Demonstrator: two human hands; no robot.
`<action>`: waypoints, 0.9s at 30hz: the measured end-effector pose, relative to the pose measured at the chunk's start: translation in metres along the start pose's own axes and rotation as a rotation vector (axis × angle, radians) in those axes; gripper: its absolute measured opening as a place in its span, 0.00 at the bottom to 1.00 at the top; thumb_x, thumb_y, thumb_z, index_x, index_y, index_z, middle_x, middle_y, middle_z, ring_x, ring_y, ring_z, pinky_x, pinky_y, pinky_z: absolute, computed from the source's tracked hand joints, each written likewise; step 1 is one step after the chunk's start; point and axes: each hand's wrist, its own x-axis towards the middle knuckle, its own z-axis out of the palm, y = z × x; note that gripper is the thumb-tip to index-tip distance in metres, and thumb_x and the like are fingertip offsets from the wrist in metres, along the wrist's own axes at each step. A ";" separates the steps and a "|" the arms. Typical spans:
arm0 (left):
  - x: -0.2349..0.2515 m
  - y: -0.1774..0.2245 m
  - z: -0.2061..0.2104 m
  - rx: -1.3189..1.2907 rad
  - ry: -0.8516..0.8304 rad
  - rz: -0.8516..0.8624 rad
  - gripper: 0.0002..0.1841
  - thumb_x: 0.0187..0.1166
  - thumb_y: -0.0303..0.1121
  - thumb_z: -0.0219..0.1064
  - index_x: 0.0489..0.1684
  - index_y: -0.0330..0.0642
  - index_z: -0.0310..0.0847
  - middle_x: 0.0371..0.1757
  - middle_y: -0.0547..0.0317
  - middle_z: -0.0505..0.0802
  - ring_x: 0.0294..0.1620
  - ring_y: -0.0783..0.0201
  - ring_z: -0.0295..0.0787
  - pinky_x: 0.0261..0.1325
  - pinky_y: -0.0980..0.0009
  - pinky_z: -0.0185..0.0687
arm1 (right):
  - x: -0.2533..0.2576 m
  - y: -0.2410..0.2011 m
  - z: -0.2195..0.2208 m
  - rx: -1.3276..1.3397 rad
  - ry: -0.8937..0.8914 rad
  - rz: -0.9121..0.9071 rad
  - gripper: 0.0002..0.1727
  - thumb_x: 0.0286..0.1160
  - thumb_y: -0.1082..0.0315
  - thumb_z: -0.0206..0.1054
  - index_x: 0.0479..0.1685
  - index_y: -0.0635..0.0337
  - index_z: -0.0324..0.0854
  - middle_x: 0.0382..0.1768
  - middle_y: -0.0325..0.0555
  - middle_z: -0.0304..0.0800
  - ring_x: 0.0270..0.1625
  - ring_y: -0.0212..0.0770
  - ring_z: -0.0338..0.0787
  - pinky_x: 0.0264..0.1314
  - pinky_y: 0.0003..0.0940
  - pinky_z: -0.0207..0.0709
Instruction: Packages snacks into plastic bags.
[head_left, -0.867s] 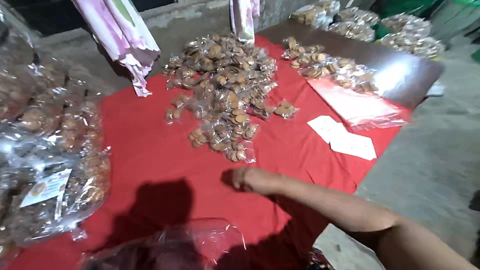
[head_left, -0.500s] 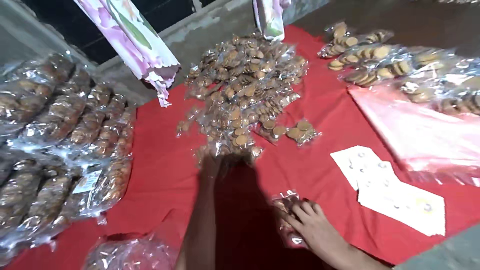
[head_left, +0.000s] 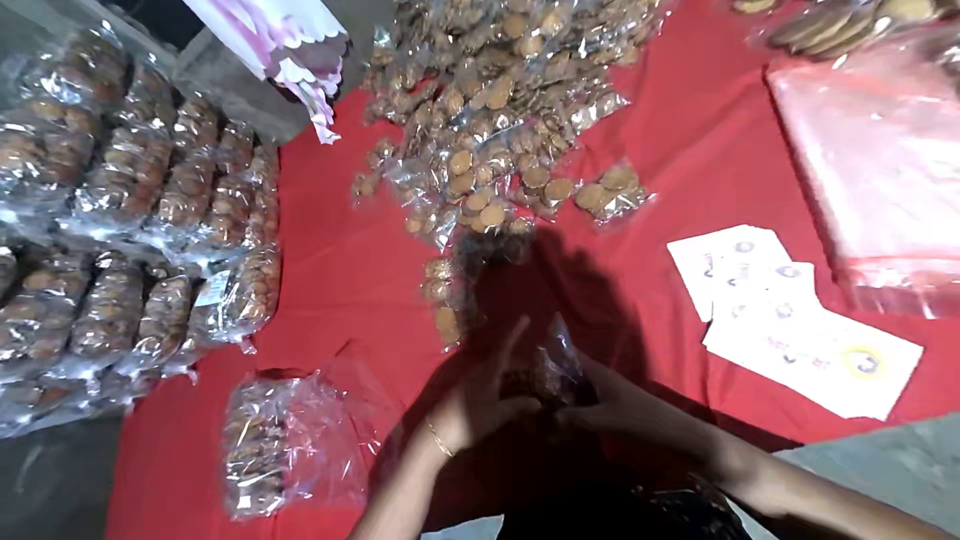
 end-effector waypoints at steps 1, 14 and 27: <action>0.005 -0.006 -0.016 -0.035 0.074 -0.053 0.39 0.74 0.24 0.68 0.89 0.35 0.54 0.50 0.53 0.94 0.43 0.67 0.93 0.49 0.68 0.90 | -0.003 0.003 0.005 -0.072 0.020 0.025 0.35 0.62 0.68 0.77 0.73 0.65 0.69 0.49 0.40 0.90 0.48 0.26 0.90 0.55 0.26 0.86; 0.014 -0.082 -0.045 0.693 0.056 0.080 0.29 0.71 0.12 0.61 0.76 0.38 0.78 0.81 0.39 0.77 0.84 0.38 0.69 0.84 0.46 0.66 | -0.033 0.012 -0.011 0.185 0.156 0.097 0.36 0.62 0.70 0.73 0.75 0.60 0.67 0.54 0.35 0.90 0.53 0.25 0.91 0.58 0.27 0.87; 0.089 -0.052 -0.010 0.825 0.074 0.210 0.16 0.74 0.24 0.68 0.59 0.32 0.87 0.61 0.35 0.90 0.67 0.37 0.85 0.72 0.43 0.77 | -0.025 0.021 -0.016 0.627 0.185 0.056 0.26 0.66 0.71 0.65 0.68 0.54 0.69 0.47 0.36 0.93 0.49 0.34 0.93 0.55 0.37 0.89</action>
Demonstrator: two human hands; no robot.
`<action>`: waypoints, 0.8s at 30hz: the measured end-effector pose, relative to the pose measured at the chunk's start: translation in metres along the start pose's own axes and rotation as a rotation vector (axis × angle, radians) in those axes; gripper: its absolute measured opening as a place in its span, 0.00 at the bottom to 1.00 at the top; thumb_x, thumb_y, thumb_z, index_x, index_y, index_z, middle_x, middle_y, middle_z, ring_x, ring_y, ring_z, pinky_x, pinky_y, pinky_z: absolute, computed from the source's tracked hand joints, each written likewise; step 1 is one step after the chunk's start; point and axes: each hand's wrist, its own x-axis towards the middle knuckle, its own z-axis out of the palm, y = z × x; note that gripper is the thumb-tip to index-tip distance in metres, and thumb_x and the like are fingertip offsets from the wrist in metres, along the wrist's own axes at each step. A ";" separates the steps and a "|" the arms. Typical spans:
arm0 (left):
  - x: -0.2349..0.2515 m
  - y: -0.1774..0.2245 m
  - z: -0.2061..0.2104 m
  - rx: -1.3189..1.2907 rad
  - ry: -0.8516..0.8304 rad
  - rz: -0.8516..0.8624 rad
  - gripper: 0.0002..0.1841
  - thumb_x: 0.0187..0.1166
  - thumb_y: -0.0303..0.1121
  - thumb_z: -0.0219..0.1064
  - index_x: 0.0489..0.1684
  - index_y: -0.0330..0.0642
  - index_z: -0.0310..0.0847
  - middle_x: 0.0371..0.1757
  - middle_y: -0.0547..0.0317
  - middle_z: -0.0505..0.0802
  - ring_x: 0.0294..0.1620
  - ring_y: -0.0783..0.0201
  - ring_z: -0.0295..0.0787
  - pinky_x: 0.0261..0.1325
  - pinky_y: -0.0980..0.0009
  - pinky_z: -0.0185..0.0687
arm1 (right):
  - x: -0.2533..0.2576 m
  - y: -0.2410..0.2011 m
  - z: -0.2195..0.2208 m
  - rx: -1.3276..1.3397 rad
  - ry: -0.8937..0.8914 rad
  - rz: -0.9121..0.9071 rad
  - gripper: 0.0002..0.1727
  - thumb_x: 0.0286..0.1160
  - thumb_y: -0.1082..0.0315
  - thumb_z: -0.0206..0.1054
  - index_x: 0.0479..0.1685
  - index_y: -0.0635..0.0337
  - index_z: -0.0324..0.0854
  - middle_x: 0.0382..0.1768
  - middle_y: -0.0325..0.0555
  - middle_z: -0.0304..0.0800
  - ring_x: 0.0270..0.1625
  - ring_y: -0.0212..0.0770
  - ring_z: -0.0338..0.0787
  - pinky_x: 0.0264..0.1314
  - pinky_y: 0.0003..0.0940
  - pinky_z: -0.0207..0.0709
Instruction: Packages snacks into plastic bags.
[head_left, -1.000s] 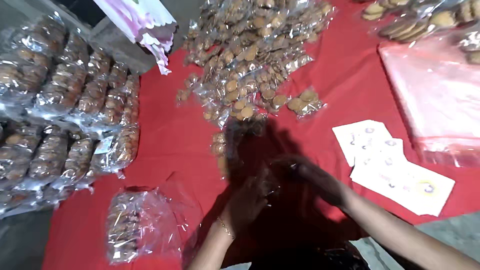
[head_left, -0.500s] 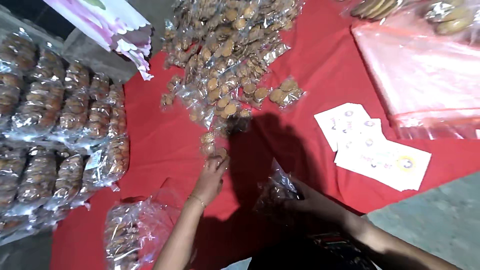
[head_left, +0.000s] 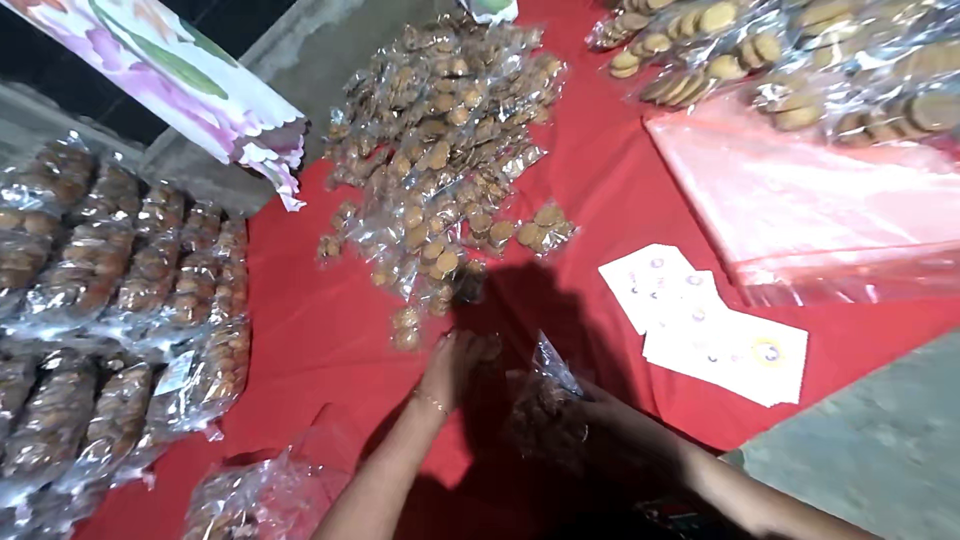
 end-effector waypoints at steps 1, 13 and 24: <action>0.008 0.013 -0.006 -0.148 -0.058 -0.144 0.17 0.80 0.26 0.64 0.65 0.30 0.83 0.65 0.37 0.88 0.71 0.44 0.84 0.77 0.50 0.74 | -0.004 -0.003 -0.003 -0.008 0.038 -0.010 0.27 0.64 0.72 0.65 0.67 0.55 0.69 0.47 0.36 0.93 0.48 0.34 0.93 0.54 0.37 0.90; 0.022 0.025 -0.069 -1.836 0.486 -0.290 0.24 0.87 0.52 0.56 0.65 0.42 0.76 0.52 0.58 0.95 0.53 0.65 0.93 0.56 0.65 0.91 | 0.024 -0.102 0.023 -0.296 -0.171 -0.322 0.26 0.56 0.72 0.71 0.59 0.46 0.75 0.41 0.15 0.90 0.43 0.15 0.88 0.49 0.18 0.85; -0.013 0.058 -0.060 -1.516 0.094 0.166 0.38 0.84 0.62 0.53 0.88 0.47 0.62 0.73 0.67 0.87 0.70 0.75 0.83 0.75 0.73 0.78 | 0.061 -0.117 0.047 -0.939 -0.921 -0.486 0.30 0.52 0.74 0.75 0.62 0.75 0.79 0.49 0.55 0.91 0.50 0.31 0.89 0.57 0.26 0.82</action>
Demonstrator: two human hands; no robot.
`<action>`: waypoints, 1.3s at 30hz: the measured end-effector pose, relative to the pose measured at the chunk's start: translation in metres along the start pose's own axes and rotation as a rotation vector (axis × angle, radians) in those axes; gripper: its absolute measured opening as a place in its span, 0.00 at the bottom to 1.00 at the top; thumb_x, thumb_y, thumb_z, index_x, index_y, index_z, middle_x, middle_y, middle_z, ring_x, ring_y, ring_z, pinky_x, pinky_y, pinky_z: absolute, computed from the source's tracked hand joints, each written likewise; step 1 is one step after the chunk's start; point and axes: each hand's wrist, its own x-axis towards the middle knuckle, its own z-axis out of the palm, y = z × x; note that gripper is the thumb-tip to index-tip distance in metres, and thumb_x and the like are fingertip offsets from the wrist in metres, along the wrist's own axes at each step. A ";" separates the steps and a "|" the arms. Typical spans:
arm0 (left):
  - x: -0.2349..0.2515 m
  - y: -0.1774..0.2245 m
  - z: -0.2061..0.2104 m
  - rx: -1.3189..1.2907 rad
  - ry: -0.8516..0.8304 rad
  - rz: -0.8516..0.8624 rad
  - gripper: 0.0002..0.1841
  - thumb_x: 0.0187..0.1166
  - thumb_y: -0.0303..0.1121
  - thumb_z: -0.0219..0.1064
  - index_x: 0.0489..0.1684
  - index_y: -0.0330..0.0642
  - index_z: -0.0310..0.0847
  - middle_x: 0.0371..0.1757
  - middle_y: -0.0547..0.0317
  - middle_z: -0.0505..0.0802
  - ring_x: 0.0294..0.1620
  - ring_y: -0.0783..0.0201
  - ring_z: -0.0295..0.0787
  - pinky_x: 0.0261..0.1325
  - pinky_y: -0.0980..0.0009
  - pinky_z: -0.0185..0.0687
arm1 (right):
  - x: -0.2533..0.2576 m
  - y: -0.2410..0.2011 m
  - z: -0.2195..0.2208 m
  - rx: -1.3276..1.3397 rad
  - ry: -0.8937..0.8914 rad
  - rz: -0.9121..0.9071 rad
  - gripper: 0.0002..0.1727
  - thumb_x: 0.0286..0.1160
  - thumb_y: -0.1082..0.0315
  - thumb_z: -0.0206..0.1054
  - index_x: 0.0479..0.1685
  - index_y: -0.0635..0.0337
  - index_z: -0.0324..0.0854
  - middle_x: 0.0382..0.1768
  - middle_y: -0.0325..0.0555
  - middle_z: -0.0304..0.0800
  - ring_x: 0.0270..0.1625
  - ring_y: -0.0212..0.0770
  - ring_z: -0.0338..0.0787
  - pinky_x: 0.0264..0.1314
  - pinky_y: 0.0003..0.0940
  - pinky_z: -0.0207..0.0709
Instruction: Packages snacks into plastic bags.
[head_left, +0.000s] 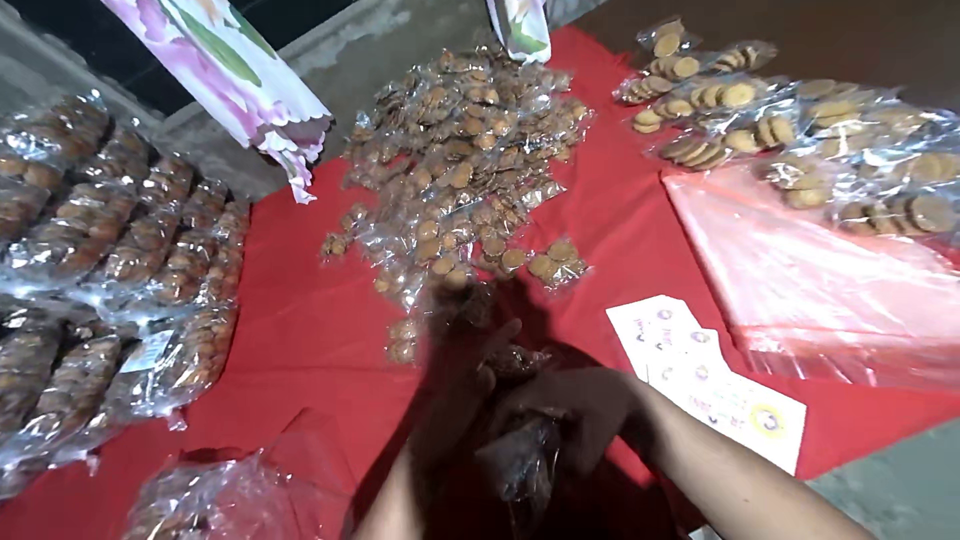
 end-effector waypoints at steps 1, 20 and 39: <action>-0.006 0.005 0.005 0.022 -0.005 -0.050 0.39 0.84 0.64 0.50 0.88 0.49 0.62 0.73 0.71 0.86 0.71 0.79 0.81 0.76 0.76 0.76 | 0.000 -0.003 0.002 -0.015 -0.036 0.020 0.30 0.49 0.77 0.74 0.61 0.76 0.80 0.47 0.58 0.91 0.48 0.37 0.90 0.55 0.31 0.84; -0.044 0.000 0.027 -0.221 0.222 -0.026 0.34 0.74 0.56 0.69 0.74 0.42 0.78 0.68 0.63 0.91 0.70 0.70 0.87 0.70 0.72 0.82 | 0.025 -0.013 0.014 -0.104 -0.314 0.137 0.31 0.51 0.76 0.79 0.62 0.74 0.81 0.45 0.64 0.91 0.46 0.54 0.92 0.52 0.51 0.83; -0.069 -0.015 0.024 -0.286 0.254 0.162 0.24 0.82 0.50 0.62 0.78 0.63 0.79 0.69 0.75 0.90 0.65 0.78 0.87 0.69 0.75 0.83 | 0.000 -0.006 0.029 0.038 0.399 0.027 0.28 0.64 0.63 0.77 0.62 0.70 0.79 0.68 0.40 0.81 0.69 0.18 0.78 0.72 0.15 0.74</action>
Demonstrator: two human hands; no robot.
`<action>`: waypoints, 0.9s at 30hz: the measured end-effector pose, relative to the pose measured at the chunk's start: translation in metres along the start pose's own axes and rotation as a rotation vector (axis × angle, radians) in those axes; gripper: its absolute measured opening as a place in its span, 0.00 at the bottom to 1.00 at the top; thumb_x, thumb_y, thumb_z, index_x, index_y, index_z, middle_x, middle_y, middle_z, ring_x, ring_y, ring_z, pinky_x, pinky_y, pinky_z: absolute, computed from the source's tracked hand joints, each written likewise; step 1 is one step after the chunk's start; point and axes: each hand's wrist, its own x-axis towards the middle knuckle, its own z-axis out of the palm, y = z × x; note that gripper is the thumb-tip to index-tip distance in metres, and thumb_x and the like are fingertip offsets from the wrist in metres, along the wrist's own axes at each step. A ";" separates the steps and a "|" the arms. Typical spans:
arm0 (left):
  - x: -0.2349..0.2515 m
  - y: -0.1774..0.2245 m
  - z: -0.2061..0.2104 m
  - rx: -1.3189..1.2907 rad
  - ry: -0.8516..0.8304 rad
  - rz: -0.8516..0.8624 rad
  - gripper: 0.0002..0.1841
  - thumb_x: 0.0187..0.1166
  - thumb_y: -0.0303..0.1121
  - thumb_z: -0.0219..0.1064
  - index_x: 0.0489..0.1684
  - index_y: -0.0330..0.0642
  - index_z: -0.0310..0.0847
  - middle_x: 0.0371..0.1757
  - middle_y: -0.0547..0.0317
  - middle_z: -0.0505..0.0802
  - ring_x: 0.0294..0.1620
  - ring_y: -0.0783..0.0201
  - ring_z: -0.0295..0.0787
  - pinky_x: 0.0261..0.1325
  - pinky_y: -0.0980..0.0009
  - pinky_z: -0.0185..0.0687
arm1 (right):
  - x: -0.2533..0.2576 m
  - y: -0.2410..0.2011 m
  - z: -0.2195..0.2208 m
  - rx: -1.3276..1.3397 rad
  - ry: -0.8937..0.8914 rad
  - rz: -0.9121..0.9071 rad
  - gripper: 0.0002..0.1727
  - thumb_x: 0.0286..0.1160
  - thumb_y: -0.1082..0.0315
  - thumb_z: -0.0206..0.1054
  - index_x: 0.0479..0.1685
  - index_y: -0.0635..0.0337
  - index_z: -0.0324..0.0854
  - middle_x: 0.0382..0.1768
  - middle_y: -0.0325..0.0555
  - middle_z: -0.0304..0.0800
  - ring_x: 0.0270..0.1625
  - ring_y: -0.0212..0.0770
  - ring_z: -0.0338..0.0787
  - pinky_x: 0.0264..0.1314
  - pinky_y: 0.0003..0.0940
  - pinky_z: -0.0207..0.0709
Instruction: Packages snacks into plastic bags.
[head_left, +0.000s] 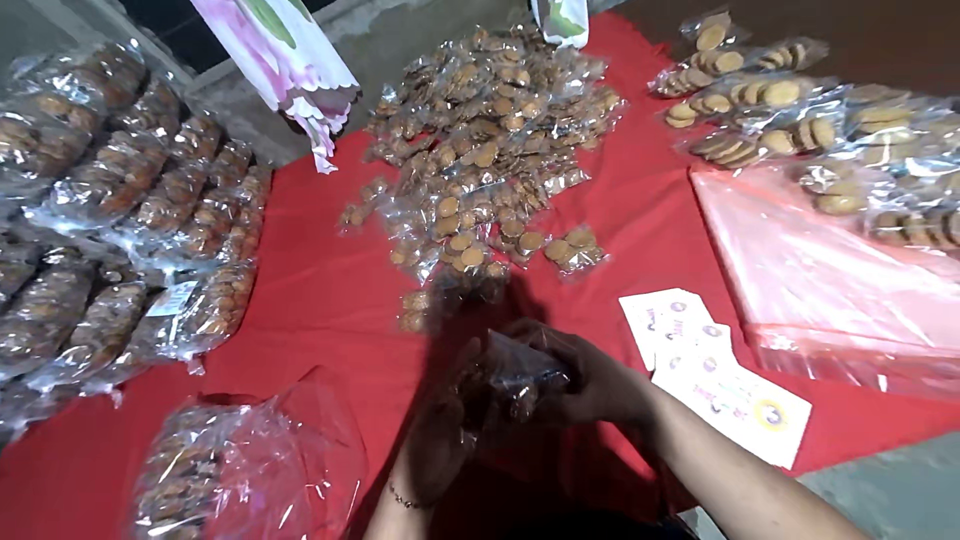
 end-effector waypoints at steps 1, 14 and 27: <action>-0.002 0.000 0.002 0.020 0.027 -0.004 0.22 0.83 0.49 0.62 0.76 0.64 0.81 0.67 0.75 0.91 0.63 0.78 0.88 0.66 0.75 0.84 | -0.001 0.001 0.002 -0.007 -0.027 -0.043 0.26 0.66 0.60 0.77 0.59 0.69 0.81 0.68 0.43 0.80 0.71 0.20 0.77 0.73 0.16 0.73; -0.013 -0.022 -0.022 -0.223 0.536 -0.037 0.20 0.71 0.58 0.72 0.50 0.57 0.87 0.41 0.68 0.97 0.41 0.72 0.94 0.44 0.71 0.92 | 0.053 0.023 -0.008 0.123 0.269 0.525 0.23 0.70 0.77 0.62 0.68 0.67 0.72 0.50 0.40 0.89 0.48 0.25 0.89 0.53 0.26 0.85; -0.030 -0.031 -0.082 -0.145 0.718 0.064 0.22 0.81 0.43 0.66 0.67 0.43 0.67 0.45 0.63 0.93 0.44 0.68 0.93 0.48 0.69 0.92 | 0.171 0.085 -0.055 -0.807 -0.163 0.885 0.27 0.75 0.62 0.72 0.70 0.70 0.78 0.72 0.70 0.78 0.76 0.65 0.77 0.78 0.66 0.65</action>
